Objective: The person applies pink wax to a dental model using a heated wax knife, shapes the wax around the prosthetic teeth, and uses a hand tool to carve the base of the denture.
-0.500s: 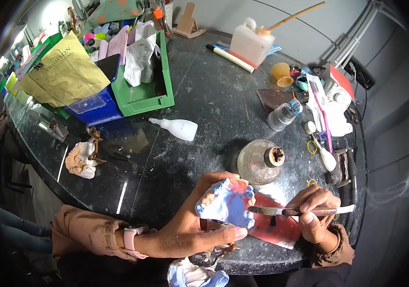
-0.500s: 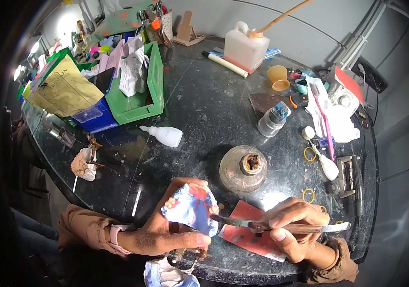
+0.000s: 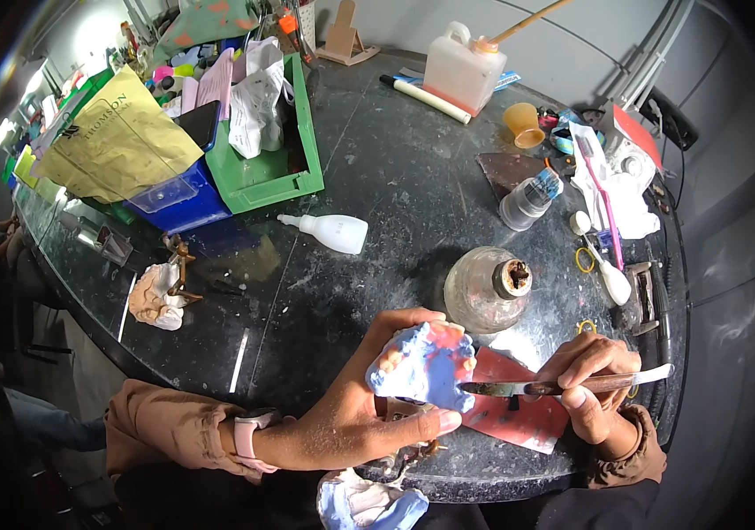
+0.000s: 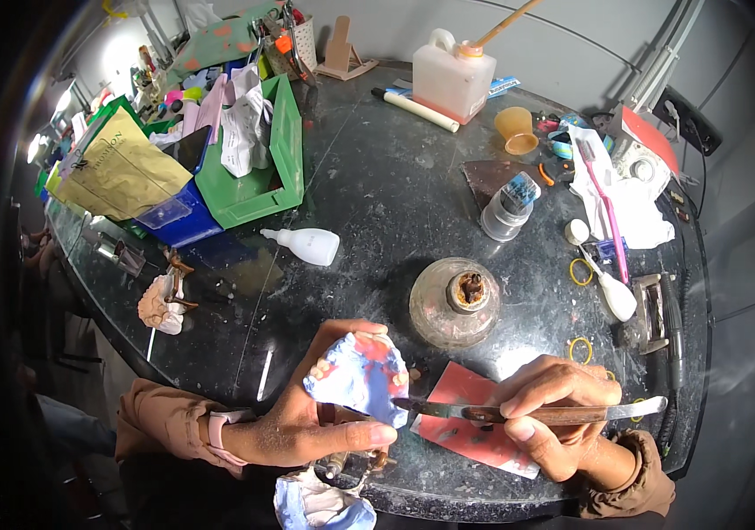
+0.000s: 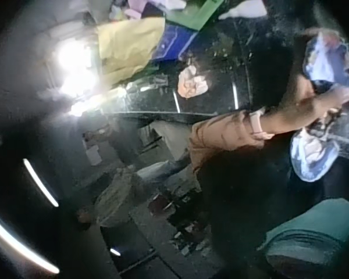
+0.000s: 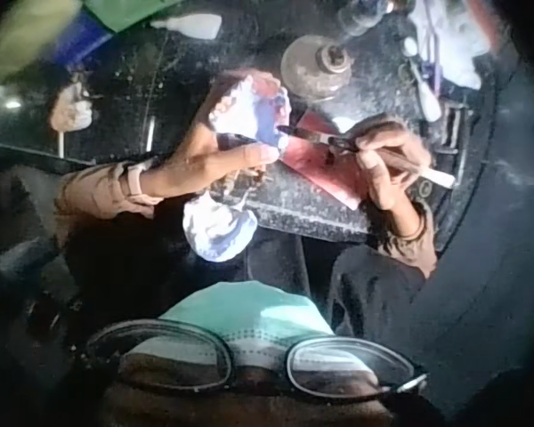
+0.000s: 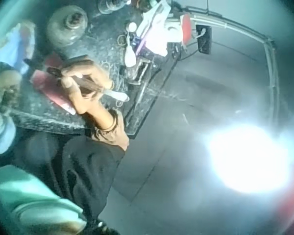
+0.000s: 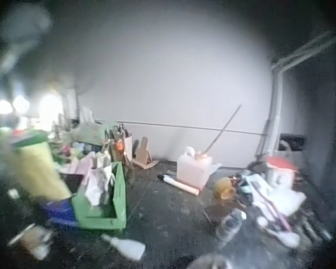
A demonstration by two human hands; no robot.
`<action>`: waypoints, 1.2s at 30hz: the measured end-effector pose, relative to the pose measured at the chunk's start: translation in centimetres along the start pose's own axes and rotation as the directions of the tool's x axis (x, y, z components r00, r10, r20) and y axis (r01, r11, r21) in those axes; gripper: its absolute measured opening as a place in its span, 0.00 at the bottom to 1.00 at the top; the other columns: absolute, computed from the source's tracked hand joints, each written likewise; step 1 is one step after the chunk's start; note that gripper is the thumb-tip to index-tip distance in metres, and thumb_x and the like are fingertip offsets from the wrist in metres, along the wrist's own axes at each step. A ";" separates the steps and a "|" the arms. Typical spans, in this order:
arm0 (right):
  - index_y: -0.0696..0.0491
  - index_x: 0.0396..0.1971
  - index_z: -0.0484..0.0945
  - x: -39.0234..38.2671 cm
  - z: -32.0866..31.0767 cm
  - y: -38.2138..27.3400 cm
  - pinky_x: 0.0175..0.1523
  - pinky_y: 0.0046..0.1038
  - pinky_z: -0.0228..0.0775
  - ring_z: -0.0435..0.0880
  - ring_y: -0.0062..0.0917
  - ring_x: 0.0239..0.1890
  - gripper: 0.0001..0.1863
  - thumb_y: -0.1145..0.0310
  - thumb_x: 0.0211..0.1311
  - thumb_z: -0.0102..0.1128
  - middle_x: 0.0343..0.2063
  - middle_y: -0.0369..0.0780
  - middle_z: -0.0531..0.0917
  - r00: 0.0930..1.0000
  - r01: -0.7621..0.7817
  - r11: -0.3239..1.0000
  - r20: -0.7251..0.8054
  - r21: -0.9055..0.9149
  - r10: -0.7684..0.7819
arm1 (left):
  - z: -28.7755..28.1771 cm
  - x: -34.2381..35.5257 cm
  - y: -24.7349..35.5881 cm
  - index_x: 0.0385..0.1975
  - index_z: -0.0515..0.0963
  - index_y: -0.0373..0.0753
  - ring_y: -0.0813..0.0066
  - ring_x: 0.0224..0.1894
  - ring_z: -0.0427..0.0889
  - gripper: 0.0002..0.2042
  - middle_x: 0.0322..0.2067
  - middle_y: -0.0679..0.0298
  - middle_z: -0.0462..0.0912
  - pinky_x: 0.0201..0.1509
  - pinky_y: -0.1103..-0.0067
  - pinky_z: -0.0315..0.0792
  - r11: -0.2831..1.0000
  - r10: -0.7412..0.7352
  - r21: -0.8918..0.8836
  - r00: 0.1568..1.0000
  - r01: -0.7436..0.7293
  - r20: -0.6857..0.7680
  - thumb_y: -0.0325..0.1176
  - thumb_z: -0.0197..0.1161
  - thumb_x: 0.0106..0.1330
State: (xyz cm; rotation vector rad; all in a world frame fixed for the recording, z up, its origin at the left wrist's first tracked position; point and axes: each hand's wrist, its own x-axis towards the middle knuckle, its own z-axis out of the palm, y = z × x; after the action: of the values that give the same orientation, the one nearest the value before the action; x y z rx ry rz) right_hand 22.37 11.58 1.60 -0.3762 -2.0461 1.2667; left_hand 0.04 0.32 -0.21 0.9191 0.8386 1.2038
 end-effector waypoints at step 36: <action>0.59 0.34 0.69 -2.7 -2.2 1.7 0.29 0.19 0.67 0.69 0.20 0.23 0.11 0.67 0.56 0.54 0.25 0.41 0.71 0.808 0.002 0.986 -0.581 -0.164 -0.098 | -0.3 0.3 -1.4 0.53 0.56 0.40 0.80 0.46 0.66 0.27 0.43 0.65 0.65 0.50 0.79 0.65 0.980 0.196 -0.009 0.978 -0.197 -0.070 0.30 0.60 0.54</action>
State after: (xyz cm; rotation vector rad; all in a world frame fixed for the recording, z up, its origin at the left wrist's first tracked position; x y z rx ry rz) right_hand 25.65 12.32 -0.39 -0.6899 -1.5998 0.8138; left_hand 0.35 0.52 -1.65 0.9698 0.8055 1.4184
